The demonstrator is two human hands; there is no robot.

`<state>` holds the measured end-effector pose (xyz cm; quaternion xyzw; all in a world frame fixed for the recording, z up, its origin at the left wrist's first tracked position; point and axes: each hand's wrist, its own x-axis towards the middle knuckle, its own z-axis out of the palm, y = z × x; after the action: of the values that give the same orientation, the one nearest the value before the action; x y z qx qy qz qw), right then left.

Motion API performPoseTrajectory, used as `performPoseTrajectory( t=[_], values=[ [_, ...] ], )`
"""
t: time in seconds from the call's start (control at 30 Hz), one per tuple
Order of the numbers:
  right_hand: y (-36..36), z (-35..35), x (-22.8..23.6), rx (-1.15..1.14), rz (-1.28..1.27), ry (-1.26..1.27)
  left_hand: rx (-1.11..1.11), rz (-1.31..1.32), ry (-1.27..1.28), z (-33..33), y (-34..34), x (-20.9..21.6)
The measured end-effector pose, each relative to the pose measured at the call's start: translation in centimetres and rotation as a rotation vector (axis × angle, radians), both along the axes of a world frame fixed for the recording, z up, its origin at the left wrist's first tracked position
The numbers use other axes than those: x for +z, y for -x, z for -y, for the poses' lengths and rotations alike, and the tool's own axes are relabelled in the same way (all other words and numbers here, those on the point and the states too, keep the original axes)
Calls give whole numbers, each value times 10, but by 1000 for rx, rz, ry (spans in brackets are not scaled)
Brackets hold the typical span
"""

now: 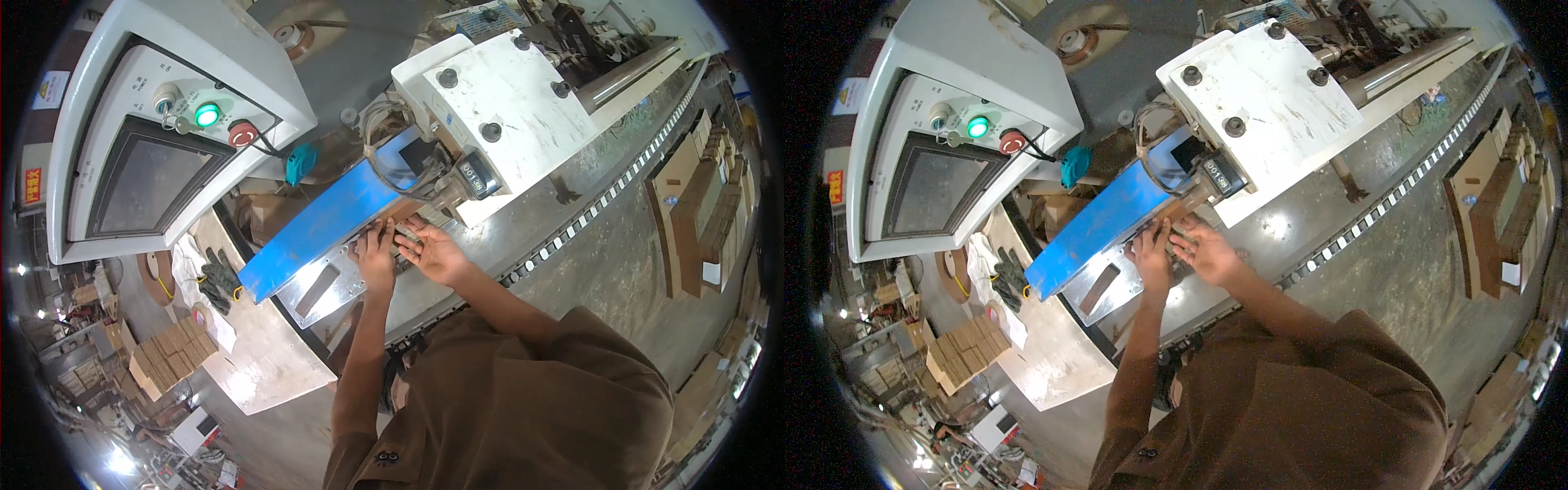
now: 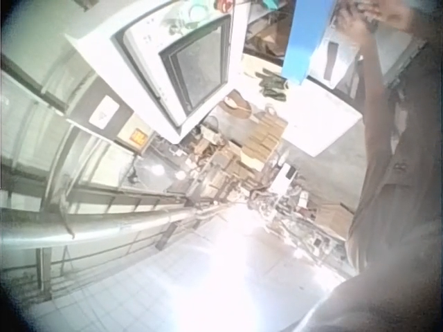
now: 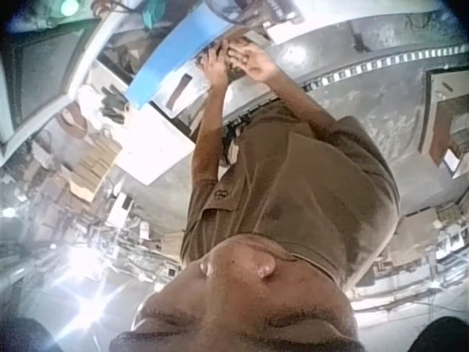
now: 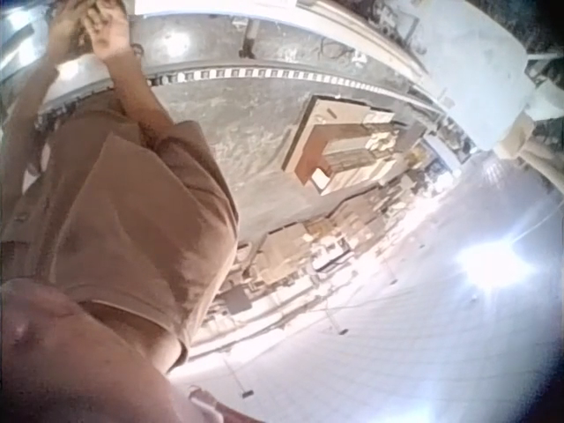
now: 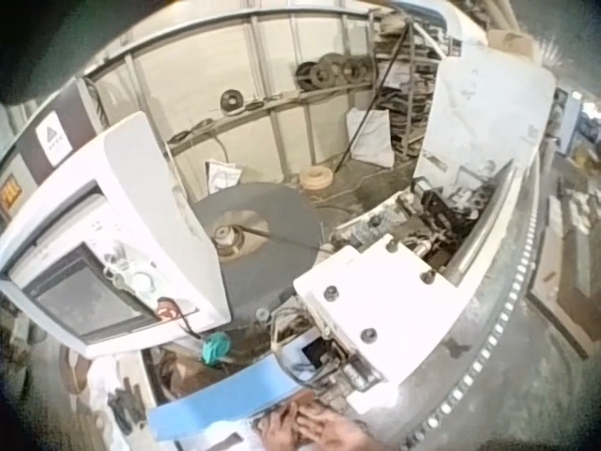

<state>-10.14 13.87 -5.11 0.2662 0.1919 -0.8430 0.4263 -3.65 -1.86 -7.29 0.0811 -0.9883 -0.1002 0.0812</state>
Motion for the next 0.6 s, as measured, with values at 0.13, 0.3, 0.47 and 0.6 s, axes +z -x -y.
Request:
performPoseTrajectory(
  t=[0.13,0.3,0.47,0.6],
  values=[
    [4,-15,2,-64,-70,-5,-33,-20,1,-18,23,-3],
    [7,-28,6,-32,-238,-111,-84,-54,-65,-42,50,8],
    [4,-36,16,-27,-268,-215,-34,-167,-170,-49,61,3],
    [-4,-47,17,17,-279,-231,167,-225,-4,-22,26,2]
  ],
)
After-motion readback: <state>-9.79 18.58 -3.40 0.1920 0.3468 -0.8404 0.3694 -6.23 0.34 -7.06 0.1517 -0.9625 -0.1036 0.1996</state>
